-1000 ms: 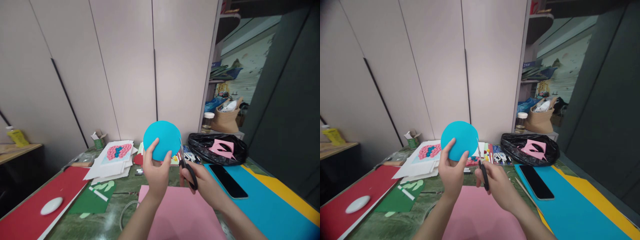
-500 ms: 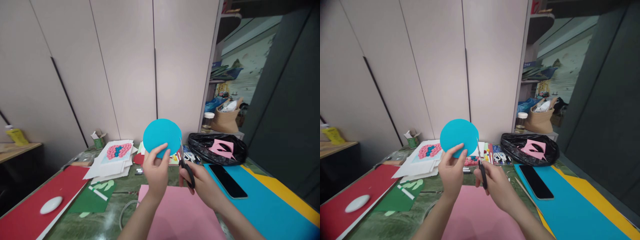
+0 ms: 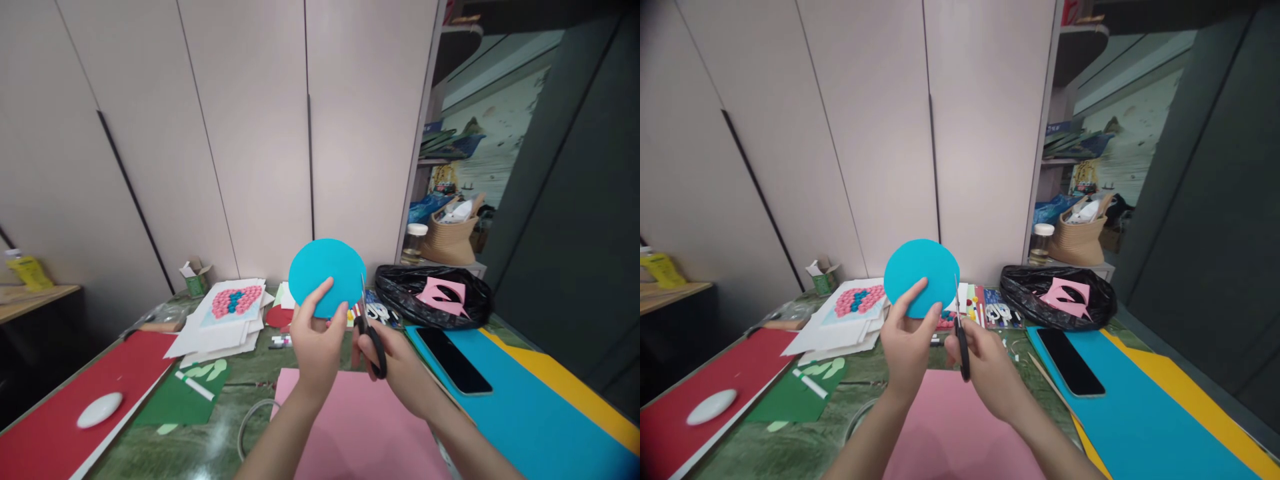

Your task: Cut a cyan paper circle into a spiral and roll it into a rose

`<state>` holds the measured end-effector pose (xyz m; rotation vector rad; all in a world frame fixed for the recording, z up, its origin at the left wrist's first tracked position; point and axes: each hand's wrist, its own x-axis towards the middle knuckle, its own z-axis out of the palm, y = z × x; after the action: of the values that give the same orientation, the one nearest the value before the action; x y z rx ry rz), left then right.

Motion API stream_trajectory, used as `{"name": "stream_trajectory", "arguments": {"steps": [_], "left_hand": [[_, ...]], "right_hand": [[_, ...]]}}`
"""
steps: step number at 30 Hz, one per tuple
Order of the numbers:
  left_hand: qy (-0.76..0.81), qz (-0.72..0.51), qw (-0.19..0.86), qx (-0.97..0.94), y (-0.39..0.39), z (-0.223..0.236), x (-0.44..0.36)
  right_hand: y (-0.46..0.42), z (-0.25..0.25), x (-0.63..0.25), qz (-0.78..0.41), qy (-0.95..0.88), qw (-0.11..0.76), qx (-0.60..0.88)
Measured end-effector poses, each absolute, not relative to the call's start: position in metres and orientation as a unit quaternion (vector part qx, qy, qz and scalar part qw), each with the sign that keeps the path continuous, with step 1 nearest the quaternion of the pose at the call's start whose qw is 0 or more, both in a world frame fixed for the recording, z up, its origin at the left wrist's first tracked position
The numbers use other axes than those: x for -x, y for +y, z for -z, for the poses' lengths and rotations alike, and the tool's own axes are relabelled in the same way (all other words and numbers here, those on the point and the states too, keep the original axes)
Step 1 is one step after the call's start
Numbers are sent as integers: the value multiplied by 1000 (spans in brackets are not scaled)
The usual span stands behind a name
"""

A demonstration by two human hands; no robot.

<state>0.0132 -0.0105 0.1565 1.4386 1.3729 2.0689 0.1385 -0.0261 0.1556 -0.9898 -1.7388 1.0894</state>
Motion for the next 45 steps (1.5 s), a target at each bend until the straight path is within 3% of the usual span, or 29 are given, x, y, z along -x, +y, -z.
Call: {"name": "stream_trajectory", "arguments": {"steps": [17, 45], "left_hand": [[456, -697, 173, -525, -12, -156, -15], [436, -701, 172, -538, -13, -164, -9]], "right_hand": [[-19, -151, -136, -399, -689, 456, 398], [-14, -147, -140, -386, -698, 425, 429]]}}
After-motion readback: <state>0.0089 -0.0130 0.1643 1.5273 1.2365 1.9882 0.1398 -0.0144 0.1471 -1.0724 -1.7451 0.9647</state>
